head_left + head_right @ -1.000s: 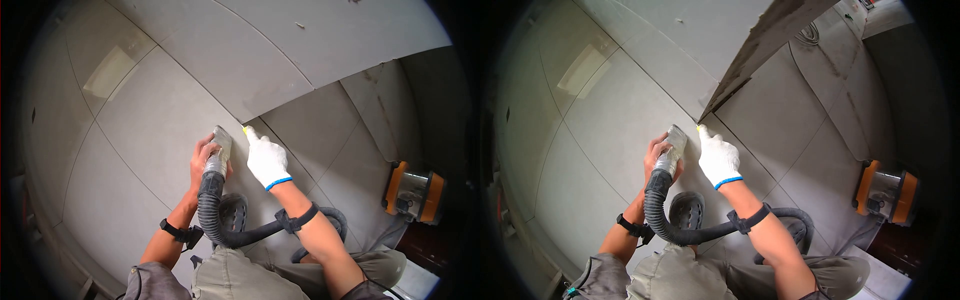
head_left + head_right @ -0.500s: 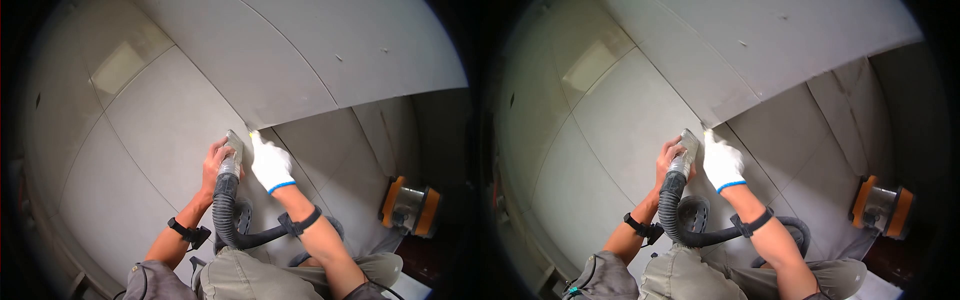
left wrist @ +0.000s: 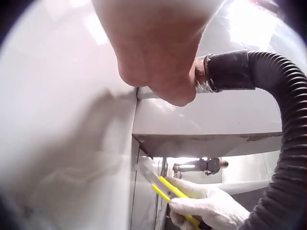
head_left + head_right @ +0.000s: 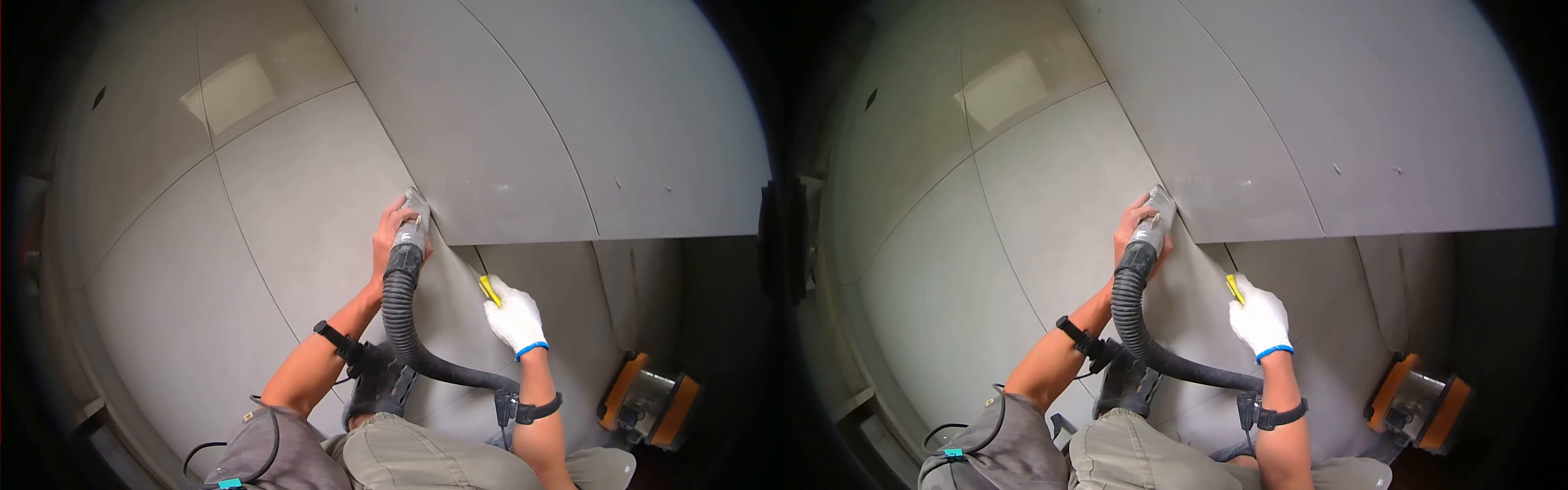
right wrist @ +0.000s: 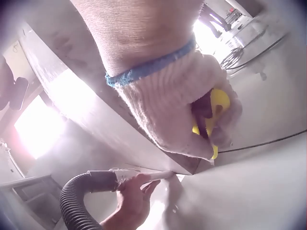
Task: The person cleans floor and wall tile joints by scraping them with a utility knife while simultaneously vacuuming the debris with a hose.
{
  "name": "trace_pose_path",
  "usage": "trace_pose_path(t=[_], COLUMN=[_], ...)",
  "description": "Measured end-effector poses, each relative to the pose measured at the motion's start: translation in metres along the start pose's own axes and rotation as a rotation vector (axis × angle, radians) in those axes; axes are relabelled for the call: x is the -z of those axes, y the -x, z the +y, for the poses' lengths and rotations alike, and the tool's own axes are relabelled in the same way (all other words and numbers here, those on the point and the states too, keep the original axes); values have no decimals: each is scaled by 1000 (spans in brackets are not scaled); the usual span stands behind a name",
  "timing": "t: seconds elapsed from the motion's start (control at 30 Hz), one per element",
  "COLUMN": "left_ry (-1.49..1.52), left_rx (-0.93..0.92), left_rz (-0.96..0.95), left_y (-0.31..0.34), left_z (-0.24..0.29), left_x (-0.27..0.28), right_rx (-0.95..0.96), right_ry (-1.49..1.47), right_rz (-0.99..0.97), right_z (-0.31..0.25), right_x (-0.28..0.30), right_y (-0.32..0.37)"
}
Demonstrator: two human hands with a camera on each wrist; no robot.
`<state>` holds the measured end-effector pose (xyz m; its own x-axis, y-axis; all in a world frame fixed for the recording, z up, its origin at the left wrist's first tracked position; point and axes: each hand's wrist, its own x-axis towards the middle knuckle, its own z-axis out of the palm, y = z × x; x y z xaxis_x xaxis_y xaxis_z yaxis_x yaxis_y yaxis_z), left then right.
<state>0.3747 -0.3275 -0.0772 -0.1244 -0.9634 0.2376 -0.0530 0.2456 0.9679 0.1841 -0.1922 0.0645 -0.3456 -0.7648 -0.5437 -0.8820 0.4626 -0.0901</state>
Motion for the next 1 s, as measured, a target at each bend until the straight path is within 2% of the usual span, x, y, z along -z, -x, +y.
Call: trace_pose_path(t=[0.07, 0.13, 0.2, 0.3, 0.4, 0.47, 0.53, 0.6, 0.63, 0.73, 0.9, 1.0], left_ry=[5, -57, -68, -78, -52, 9, 55, 84, 24, -22, -20, -20], left_rx=[-14, -113, -77, -171, -94, -260, -341, -239, -170, -140, -197, -371], left_rz=[27, 82, 157, 179, 79, -54, -117, -138, -140, -170, -168, -96], left_y=[-8, -30, -64, -105, -119, -105, -89, -79, -77, -77, -96, -135], left_z=[-2, -14, -22, -39, -14, 26, 57, 47, 16, -13, -23, -48], left_x=[3, 12, 17, 33, 51, 59, 56, 50, 46, 46, 46, 53], right_rx=[-23, -5, 3, 61, 75, 55, 32, 93, 112, 116, 44, 67], right_ry=[-35, -59, -82, -113, -132, -140, -146, -119, -111, -125, -143, -163], right_rz=[74, 79, 51, 87, 92, 65, 28, 36, 44, 28, -17, 10], right_z=[12, 8, 4, 6, 3, -2, -3, -3, -9, -16, -23, -24], right_x=[-6, -5, -2, -7, -5, 0, -2, -4, 0, 3, 5, -1], right_y=[9, 9, 10, 7, 6, 3, 4, 0, -3, 4, 7, 7])
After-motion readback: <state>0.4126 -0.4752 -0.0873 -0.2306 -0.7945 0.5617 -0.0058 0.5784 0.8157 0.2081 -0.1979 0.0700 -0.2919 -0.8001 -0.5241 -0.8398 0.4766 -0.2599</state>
